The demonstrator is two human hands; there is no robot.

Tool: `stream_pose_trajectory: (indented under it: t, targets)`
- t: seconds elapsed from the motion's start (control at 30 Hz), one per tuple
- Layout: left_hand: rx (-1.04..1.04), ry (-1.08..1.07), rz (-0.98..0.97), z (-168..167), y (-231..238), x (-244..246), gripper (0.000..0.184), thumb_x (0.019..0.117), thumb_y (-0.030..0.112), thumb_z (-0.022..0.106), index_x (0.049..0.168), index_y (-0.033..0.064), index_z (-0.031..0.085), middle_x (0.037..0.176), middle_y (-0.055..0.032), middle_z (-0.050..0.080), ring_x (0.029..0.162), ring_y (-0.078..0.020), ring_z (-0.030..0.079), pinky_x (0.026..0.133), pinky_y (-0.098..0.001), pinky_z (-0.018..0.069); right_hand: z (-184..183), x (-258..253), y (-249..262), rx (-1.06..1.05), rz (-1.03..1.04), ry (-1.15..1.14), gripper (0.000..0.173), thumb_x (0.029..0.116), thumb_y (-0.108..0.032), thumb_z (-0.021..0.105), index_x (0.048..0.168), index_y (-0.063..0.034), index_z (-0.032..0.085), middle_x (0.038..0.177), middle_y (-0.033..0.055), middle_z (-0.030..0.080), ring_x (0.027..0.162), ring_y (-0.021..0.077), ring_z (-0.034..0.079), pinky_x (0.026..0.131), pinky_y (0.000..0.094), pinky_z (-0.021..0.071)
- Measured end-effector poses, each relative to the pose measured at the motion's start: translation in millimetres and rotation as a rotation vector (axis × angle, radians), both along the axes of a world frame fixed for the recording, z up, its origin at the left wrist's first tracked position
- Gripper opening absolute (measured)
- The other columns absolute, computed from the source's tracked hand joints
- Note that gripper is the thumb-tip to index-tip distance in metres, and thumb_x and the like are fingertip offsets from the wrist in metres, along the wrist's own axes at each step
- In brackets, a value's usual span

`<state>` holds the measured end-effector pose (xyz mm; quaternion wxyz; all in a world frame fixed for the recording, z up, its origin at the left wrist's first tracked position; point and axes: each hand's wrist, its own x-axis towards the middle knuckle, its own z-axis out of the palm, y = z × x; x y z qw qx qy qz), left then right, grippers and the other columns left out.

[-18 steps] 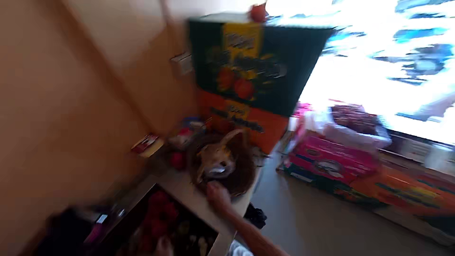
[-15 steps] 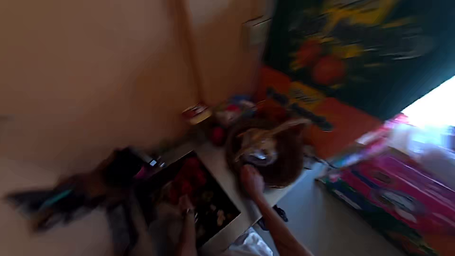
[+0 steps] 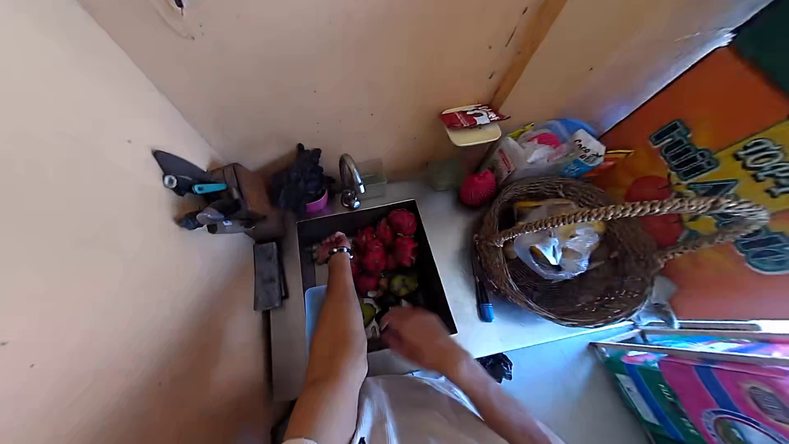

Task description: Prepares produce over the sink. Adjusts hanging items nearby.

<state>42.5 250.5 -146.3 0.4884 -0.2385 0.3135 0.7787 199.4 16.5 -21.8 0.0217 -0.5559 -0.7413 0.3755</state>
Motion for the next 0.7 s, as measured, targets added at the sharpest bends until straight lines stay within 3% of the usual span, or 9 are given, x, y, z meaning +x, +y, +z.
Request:
stream_pose_trajectory:
  t: [0.1, 0.17, 0.23, 0.33, 0.37, 0.43, 0.53, 0.6, 0.7]
  targets:
    - [0.066, 0.073, -0.168, 8, 19, 2, 0.042, 0.1086, 0.034, 0.021, 0.077, 0.0191, 0.043, 0.056, 0.0045, 0.043, 0.050, -0.0104, 0.048, 0.060, -0.0267, 0.0492, 47, -67, -7, -0.316, 0.286, -0.026, 0.042, 0.0963, -0.038, 0.068, 0.120, -0.0026, 0.070, 0.117, 0.0248, 0.069, 0.112, 0.0466, 0.064, 0.093, 0.0706, 0.0474]
    - [0.105, 0.127, -0.308, 6, 26, 0, 0.041, 0.1076, 0.035, 0.022, 0.078, 0.0188, 0.045, 0.056, 0.0045, 0.047, 0.050, -0.0106, 0.051, 0.058, -0.0286, 0.0509, 68, -85, -7, -0.338, 0.356, 0.005, 0.046, 0.0948, -0.035, 0.070, 0.122, 0.0018, 0.067, 0.123, 0.0270, 0.066, 0.118, 0.0462, 0.061, 0.098, 0.0681, 0.0454]
    - [0.045, 0.164, -0.423, 13, 33, 6, 0.036, 0.1076, 0.032, 0.025, 0.081, 0.0164, 0.044, 0.058, 0.0031, 0.046, 0.049, -0.0111, 0.050, 0.053, -0.0280, 0.0505, 67, -84, 17, -0.383, 0.385, -0.009, 0.047, 0.0921, -0.032, 0.075, 0.118, 0.0064, 0.067, 0.120, 0.0291, 0.066, 0.115, 0.0462, 0.062, 0.096, 0.0672, 0.0459]
    - [-0.162, 0.339, -0.604, 34, 25, 19, 0.028, 0.1086, 0.026, 0.028, 0.087, 0.0149, 0.041, 0.063, 0.0019, 0.043, 0.049, -0.0095, 0.047, 0.050, -0.0238, 0.0473, 35, -70, 72, -0.421, 0.339, -0.004, 0.044, 0.0916, -0.031, 0.077, 0.110, 0.0080, 0.070, 0.107, 0.0293, 0.069, 0.103, 0.0458, 0.066, 0.087, 0.0687, 0.0476]
    - [-0.213, 0.423, -0.684, 35, 19, 17, 0.024, 0.1088, 0.025, 0.028, 0.092, 0.0137, 0.042, 0.068, 0.0006, 0.044, 0.053, -0.0099, 0.047, 0.054, -0.0243, 0.0470, 18, -62, 88, -0.352, 0.303, 0.066, 0.038, 0.0959, -0.028, 0.072, 0.111, 0.0074, 0.070, 0.107, 0.0287, 0.069, 0.103, 0.0451, 0.066, 0.088, 0.0682, 0.0475]
    - [-0.292, 0.638, -0.915, 23, 12, 11, 0.029, 0.1102, 0.025, 0.028, 0.106, 0.0063, 0.049, 0.078, -0.0042, 0.050, 0.061, -0.0133, 0.052, 0.062, -0.0293, 0.0498, -5, -28, 113, -0.166, 0.093, 0.129, 0.036, 0.1046, -0.027, 0.058, 0.126, 0.0003, 0.065, 0.124, 0.0243, 0.067, 0.118, 0.0409, 0.064, 0.101, 0.0644, 0.0478]
    - [-0.400, 0.844, -1.304, 8, 1, -5, 0.049, 0.1127, 0.032, 0.027, 0.130, -0.0042, 0.055, 0.107, -0.0200, 0.067, 0.083, -0.0234, 0.064, 0.078, -0.0390, 0.0529, -18, 42, 108, 0.032, -0.301, -0.043, 0.041, 0.1051, -0.035, 0.052, 0.134, -0.0085, 0.065, 0.138, 0.0166, 0.063, 0.132, 0.0352, 0.057, 0.109, 0.0577, 0.0456]
    - [-0.455, 0.915, -1.434, 4, -8, -16, 0.049, 0.1125, 0.034, 0.031, 0.126, -0.0046, 0.060, 0.116, -0.0211, 0.067, 0.095, -0.0247, 0.065, 0.087, -0.0408, 0.0505, -30, 90, 76, 0.088, -0.483, -0.146, 0.040, 0.1052, -0.034, 0.050, 0.128, -0.0076, 0.068, 0.134, 0.0157, 0.066, 0.132, 0.0334, 0.057, 0.111, 0.0539, 0.0445]
    - [-0.407, 0.880, -1.362, 10, -20, -23, 0.047, 0.1125, 0.032, 0.036, 0.118, -0.0082, 0.059, 0.098, -0.0172, 0.069, 0.084, -0.0201, 0.065, 0.081, -0.0362, 0.0526, -66, 141, 14, 0.376, -0.628, -0.118, 0.031, 0.1019, -0.022, 0.054, 0.108, 0.0005, 0.074, 0.110, 0.0209, 0.072, 0.110, 0.0388, 0.068, 0.096, 0.0560, 0.0541]
